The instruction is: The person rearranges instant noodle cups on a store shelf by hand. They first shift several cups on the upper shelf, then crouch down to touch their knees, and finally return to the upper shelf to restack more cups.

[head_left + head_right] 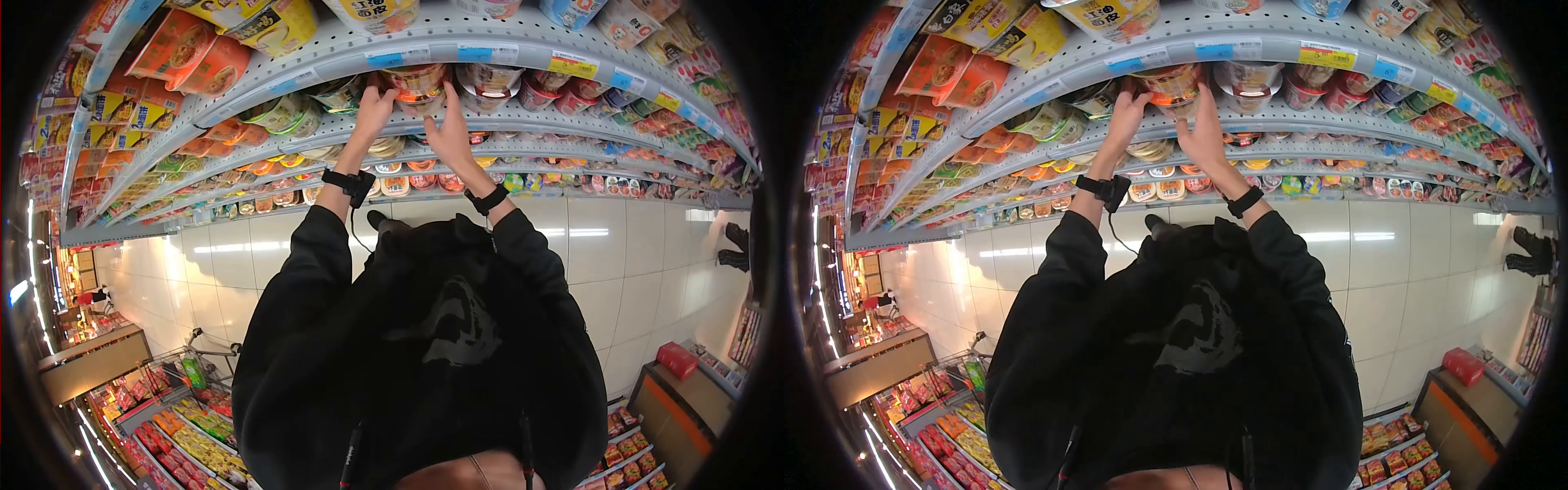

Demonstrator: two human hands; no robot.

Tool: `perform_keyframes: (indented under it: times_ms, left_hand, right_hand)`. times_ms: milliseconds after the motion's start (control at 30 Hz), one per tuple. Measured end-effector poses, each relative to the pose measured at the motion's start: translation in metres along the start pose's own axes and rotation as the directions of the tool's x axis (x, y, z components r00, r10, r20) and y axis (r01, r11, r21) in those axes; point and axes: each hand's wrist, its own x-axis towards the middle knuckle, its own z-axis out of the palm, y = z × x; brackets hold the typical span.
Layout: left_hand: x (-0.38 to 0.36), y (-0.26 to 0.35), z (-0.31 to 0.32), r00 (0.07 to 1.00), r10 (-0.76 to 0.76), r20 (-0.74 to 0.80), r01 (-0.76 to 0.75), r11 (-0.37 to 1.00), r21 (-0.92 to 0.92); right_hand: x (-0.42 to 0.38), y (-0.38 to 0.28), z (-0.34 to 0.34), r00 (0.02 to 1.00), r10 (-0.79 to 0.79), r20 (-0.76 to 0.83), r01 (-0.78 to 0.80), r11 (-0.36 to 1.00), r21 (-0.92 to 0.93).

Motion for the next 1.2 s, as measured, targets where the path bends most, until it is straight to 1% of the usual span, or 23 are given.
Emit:
perform_keyframes:
  times_ms: [67, 133, 167, 233, 267, 333, 367, 400, 433, 467, 533, 600, 633, 667, 700, 733, 800, 833, 933, 1000, 1067, 1133, 1200]
  left_hand:
    - [-0.004, -0.001, 0.004, 0.999, -0.046, 0.011, 0.046, 0.999, 0.007]
    - [-0.009, -0.002, 0.01, 0.995, 0.098, 0.016, -0.096, 0.99, -0.106]
    - [-0.012, -0.002, 0.012, 0.995, 0.095, 0.013, -0.094, 0.99, -0.104]
    - [-0.016, -0.002, 0.016, 0.991, 0.128, 0.035, -0.116, 0.965, -0.237]
    - [-0.02, -0.002, 0.017, 0.992, 0.126, 0.03, -0.116, 0.965, -0.234]
    - [-0.032, -0.001, 0.023, 0.981, 0.188, -0.041, -0.192, 0.96, -0.202]
    - [-0.041, -0.001, 0.027, 0.982, 0.183, -0.044, -0.189, 0.961, -0.201]
    - [-0.049, -0.004, 0.031, 0.96, 0.209, -0.185, -0.234, 0.964, -0.124]
    - [-0.057, -0.006, 0.033, 0.917, 0.24, -0.318, -0.266, 0.963, -0.04]
    - [-0.067, -0.008, 0.031, 0.918, 0.236, -0.318, -0.261, 0.965, -0.039]
    - [-0.081, -0.011, 0.02, 0.879, 0.143, -0.456, -0.175, 0.984, -0.03]
    - [-0.084, -0.013, -0.001, 0.844, 0.163, -0.511, -0.179, 0.984, 0.019]
    - [-0.081, -0.015, -0.014, 0.814, 0.164, -0.557, -0.165, 0.985, 0.05]
    - [-0.078, -0.017, -0.029, 0.779, 0.167, -0.604, -0.149, 0.986, 0.081]
    - [-0.074, -0.022, -0.045, 0.792, 0.206, -0.574, -0.17, 0.978, 0.117]
    - [-0.07, -0.023, -0.056, 0.784, 0.202, -0.587, -0.161, 0.979, 0.121]
    - [-0.063, -0.027, -0.072, 0.833, 0.184, -0.521, -0.147, 0.983, 0.112]
    - [-0.059, -0.029, -0.078, 0.867, 0.12, -0.483, -0.117, 0.992, 0.036]
    - [-0.049, -0.033, -0.086, 0.911, 0.068, -0.407, -0.054, 0.997, 0.047]
    - [-0.042, -0.04, -0.092, 0.932, 0.081, -0.353, -0.07, 0.997, 0.045]
    - [-0.033, -0.049, -0.1, 0.963, 0.114, -0.244, -0.122, 0.992, -0.018]
    - [-0.03, -0.042, -0.103, 0.978, 0.092, -0.187, -0.104, 0.993, -0.059]
    - [-0.026, -0.04, -0.109, 0.999, -0.007, -0.049, -0.005, 0.97, -0.243]
  right_hand:
    - [0.001, 0.001, 0.002, 1.0, -0.017, -0.006, 0.017, 1.0, -0.014]
    - [0.002, 0.003, 0.003, 0.999, -0.033, -0.01, 0.033, 0.999, -0.028]
    - [0.002, 0.004, 0.003, 0.999, -0.032, -0.007, 0.032, 0.999, -0.026]
    - [0.002, 0.004, 0.004, 0.999, -0.033, 0.0, 0.033, 0.999, -0.021]
    - [0.001, 0.004, 0.004, 0.999, -0.034, -0.006, 0.033, 0.999, -0.013]
    - [-0.003, -0.009, 0.003, 0.999, -0.035, -0.01, 0.035, 0.999, -0.003]
    - [-0.008, -0.021, 0.002, 0.989, -0.123, -0.076, 0.119, 0.991, -0.056]
    - [-0.013, -0.031, 0.003, 0.967, -0.214, -0.14, 0.199, 0.973, -0.114]
    - [-0.02, -0.036, 0.007, 0.968, -0.211, -0.138, 0.196, 0.974, -0.113]
    - [-0.028, -0.039, 0.01, 0.967, -0.233, -0.1, 0.227, 0.971, -0.07]
    - [-0.033, -0.041, 0.016, 0.965, -0.257, -0.06, 0.256, 0.966, -0.024]
    - [-0.038, -0.039, 0.022, 0.966, -0.227, 0.121, 0.217, 0.972, 0.088]
    - [-0.039, -0.036, 0.025, 0.965, -0.229, 0.13, 0.218, 0.971, 0.093]
    - [-0.038, -0.032, 0.03, 0.962, -0.147, 0.228, 0.12, 0.984, 0.129]
    - [-0.037, -0.029, 0.036, 0.941, -0.068, 0.33, 0.017, 0.988, 0.155]
    - [-0.037, -0.025, 0.043, 0.936, -0.073, 0.346, 0.017, 0.987, 0.161]
    - [-0.033, -0.019, 0.057, 0.939, -0.102, 0.33, 0.076, 0.993, 0.092]
    - [-0.029, -0.018, 0.063, 0.932, -0.09, 0.351, 0.055, 0.992, 0.11]
    - [-0.015, -0.025, 0.076, 0.923, -0.05, 0.381, 0.0, 0.992, 0.13]
    - [-0.007, -0.023, 0.091, 0.936, 0.002, 0.351, -0.045, 0.993, 0.113]
    - [-0.001, -0.02, 0.108, 0.947, 0.057, 0.316, -0.091, 0.991, 0.094]
    - [0.004, -0.022, 0.117, 0.976, 0.0, 0.218, 0.013, 0.998, -0.06]
    - [0.007, -0.019, 0.125, 0.976, 0.059, 0.207, -0.04, 0.994, -0.098]
